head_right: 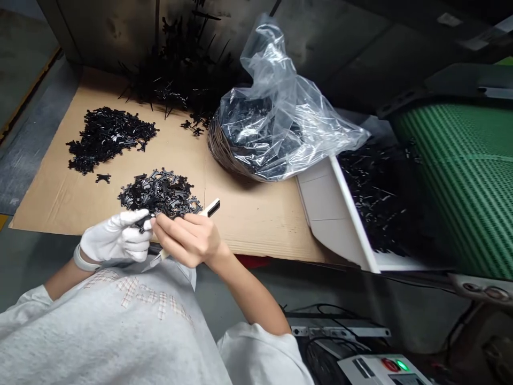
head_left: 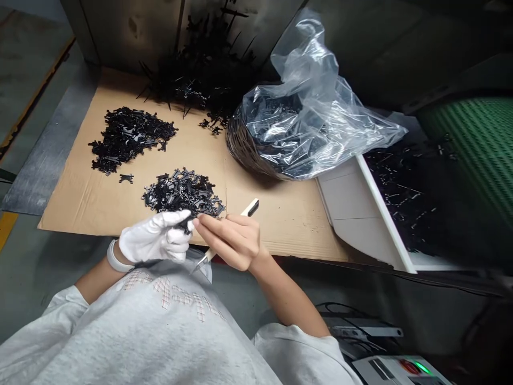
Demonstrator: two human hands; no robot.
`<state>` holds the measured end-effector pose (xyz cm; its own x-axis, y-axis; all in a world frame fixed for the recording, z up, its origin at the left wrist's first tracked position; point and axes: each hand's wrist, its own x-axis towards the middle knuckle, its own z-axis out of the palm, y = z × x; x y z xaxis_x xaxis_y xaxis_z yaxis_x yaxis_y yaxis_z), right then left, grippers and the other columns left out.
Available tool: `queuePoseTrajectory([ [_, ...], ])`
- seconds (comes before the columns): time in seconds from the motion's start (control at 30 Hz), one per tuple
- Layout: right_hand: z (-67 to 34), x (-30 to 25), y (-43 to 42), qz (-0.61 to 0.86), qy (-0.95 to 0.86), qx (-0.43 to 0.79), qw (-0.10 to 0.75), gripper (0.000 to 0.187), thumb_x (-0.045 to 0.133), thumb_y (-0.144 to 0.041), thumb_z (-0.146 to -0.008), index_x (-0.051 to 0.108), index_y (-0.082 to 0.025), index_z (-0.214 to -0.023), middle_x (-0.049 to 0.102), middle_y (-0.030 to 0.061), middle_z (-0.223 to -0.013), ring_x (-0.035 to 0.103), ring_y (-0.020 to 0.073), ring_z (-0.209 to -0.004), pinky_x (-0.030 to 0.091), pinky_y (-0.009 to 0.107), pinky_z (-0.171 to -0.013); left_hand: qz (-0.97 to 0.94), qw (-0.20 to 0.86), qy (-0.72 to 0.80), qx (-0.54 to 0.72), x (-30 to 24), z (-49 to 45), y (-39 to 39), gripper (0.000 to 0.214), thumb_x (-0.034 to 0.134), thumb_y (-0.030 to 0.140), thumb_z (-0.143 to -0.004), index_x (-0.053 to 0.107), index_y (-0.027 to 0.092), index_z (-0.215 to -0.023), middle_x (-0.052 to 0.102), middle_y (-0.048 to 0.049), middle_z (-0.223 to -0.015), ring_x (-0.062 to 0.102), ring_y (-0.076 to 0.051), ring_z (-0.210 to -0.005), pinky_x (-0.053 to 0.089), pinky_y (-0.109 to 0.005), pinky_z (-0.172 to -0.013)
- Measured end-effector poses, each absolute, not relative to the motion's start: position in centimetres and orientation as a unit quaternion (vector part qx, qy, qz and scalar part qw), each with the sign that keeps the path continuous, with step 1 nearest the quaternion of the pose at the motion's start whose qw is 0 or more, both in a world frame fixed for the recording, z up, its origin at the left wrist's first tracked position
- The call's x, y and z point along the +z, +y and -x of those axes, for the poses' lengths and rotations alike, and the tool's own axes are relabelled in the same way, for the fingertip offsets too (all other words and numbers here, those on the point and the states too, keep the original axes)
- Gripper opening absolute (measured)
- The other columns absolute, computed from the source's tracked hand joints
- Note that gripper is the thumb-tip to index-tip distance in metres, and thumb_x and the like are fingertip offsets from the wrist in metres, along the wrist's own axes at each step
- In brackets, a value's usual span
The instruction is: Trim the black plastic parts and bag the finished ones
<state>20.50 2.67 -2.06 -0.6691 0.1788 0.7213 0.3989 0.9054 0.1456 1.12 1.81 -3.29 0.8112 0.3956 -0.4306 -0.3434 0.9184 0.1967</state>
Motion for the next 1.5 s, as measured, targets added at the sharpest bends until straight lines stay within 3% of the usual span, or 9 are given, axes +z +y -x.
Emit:
queuePoseTrajectory([
  [0.17, -20.8, -3.0, 1.3, 0.287, -0.859, 0.104, 0.412, 0.014, 0.065, -0.019, -0.088, 0.066, -0.009, -0.098, 0.073, 0.0113, -0.088, 0.066, 0.0134, -0.072, 0.05, 0.023, -0.055, -0.323, 0.827, 0.374, 0.268, -4.3, -2.0, 1.0, 0.028, 0.061, 0.03, -0.085, 0.049, 0.018, -0.063, 0.04, 0.0048, -0.055, 0.033, -0.008, -0.049, 0.032, -0.022, -0.049],
  [0.33, -21.5, -2.6, 1.8, 0.367, -0.789, 0.366, 0.33, 0.01, 0.061, -0.017, -0.09, 0.068, -0.015, -0.097, 0.073, 0.007, -0.092, 0.067, 0.013, -0.084, 0.054, 0.024, -0.073, -0.453, 0.714, 0.444, 0.296, -4.6, -2.2, 1.5, 0.013, 0.069, 0.014, -0.076, 0.061, 0.018, -0.065, 0.052, 0.002, -0.068, 0.04, -0.01, -0.065, 0.034, -0.023, -0.06],
  [0.57, -21.0, -3.3, 1.9, 0.358, -0.665, 0.492, 0.433, 0.012, 0.063, -0.026, -0.089, 0.067, -0.016, -0.083, 0.07, 0.0048, -0.085, 0.064, 0.013, -0.078, 0.051, 0.026, -0.07, -0.323, 0.857, 0.302, 0.264, -4.9, -1.8, 0.7, 0.036, 0.056, 0.052, -0.087, 0.061, 0.018, -0.078, 0.03, 0.0063, -0.052, 0.024, -0.009, -0.05, 0.023, -0.025, -0.05],
  [0.77, -20.8, -4.0, 1.1, 0.372, -0.703, 0.418, 0.439, 0.028, 0.057, -0.043, -0.093, 0.065, -0.016, -0.096, 0.07, 0.0073, -0.095, 0.065, 0.0154, -0.088, 0.052, 0.029, -0.079, -0.214, 0.921, 0.191, 0.264, -5.2, -3.1, 0.5, 0.045, 0.07, 0.047, -0.08, 0.043, 0.017, -0.06, 0.018, 0.0089, -0.046, 0.02, -0.006, -0.046, 0.028, -0.02, -0.049],
  [0.9, -21.3, -3.4, 0.0, 0.394, -0.795, 0.253, 0.386, 0.057, 0.032, -0.056, -0.098, 0.052, -0.015, -0.132, 0.068, 0.0115, -0.112, 0.063, 0.0168, -0.092, 0.052, 0.031, -0.081, -0.324, 0.816, 0.323, 0.354, -4.5, -4.1, 0.5, 0.036, 0.068, 0.041, -0.082, 0.048, 0.019, -0.063, 0.037, 0.0053, -0.054, 0.034, -0.009, -0.053, 0.039, -0.022, -0.057],
  [1.0, -20.9, -2.9, -0.5, 0.41, -0.818, 0.151, 0.374, 0.05, 0.029, -0.045, -0.103, 0.047, -0.014, -0.138, 0.07, 0.0074, -0.096, 0.061, 0.0147, -0.076, 0.05, 0.028, -0.071, -0.428, 0.698, 0.395, 0.416, -3.5, -4.6, 0.5, 0.013, 0.072, 0.018, -0.075, 0.06, 0.021, -0.072, 0.056, 0.0021, -0.07, 0.048, -0.012, -0.069, 0.045, -0.024, -0.07],
  [1.1, -20.2, -2.6, -0.5, 0.403, -0.828, 0.107, 0.375, 0.045, 0.034, -0.04, -0.103, 0.046, -0.015, -0.139, 0.071, 0.004, -0.086, 0.057, 0.0134, -0.067, 0.047, 0.026, -0.065, -0.467, 0.642, 0.424, 0.436, -2.5, -4.7, 0.4, 0.023, 0.071, 0.002, -0.067, 0.064, 0.022, -0.076, 0.06, 0.0022, -0.075, 0.052, -0.013, -0.073, 0.047, -0.024, -0.076],
  [1.3, -19.5, -1.9, -0.4, 0.384, -0.827, 0.108, 0.396, 0.042, 0.033, -0.037, -0.104, 0.049, -0.016, -0.136, 0.071, 0.0022, -0.084, 0.057, 0.0114, -0.065, 0.046, 0.024, -0.062, -0.556, 0.592, 0.391, 0.433, -2.7, -4.0, -0.4, 0.014, 0.063, 0.008, -0.077, 0.06, 0.021, -0.072, 0.058, 0.0013, -0.07, 0.048, -0.01, -0.061, 0.045, -0.025, -0.065],
  [1.5, -19.6, -1.4, -0.7, 0.378, -0.834, 0.134, 0.38, 0.042, 0.032, -0.039, -0.104, 0.05, -0.018, -0.135, 0.071, 0.0029, -0.088, 0.06, 0.0112, -0.067, 0.049, 0.025, -0.066, -0.502, 0.637, 0.395, 0.431, -2.2, -3.6, -0.6, 0.022, 0.069, 0.004, -0.069, 0.062, 0.02, -0.082, 0.064, 0.0001, -0.081, 0.059, -0.013, -0.081, 0.047, -0.024, -0.08],
])
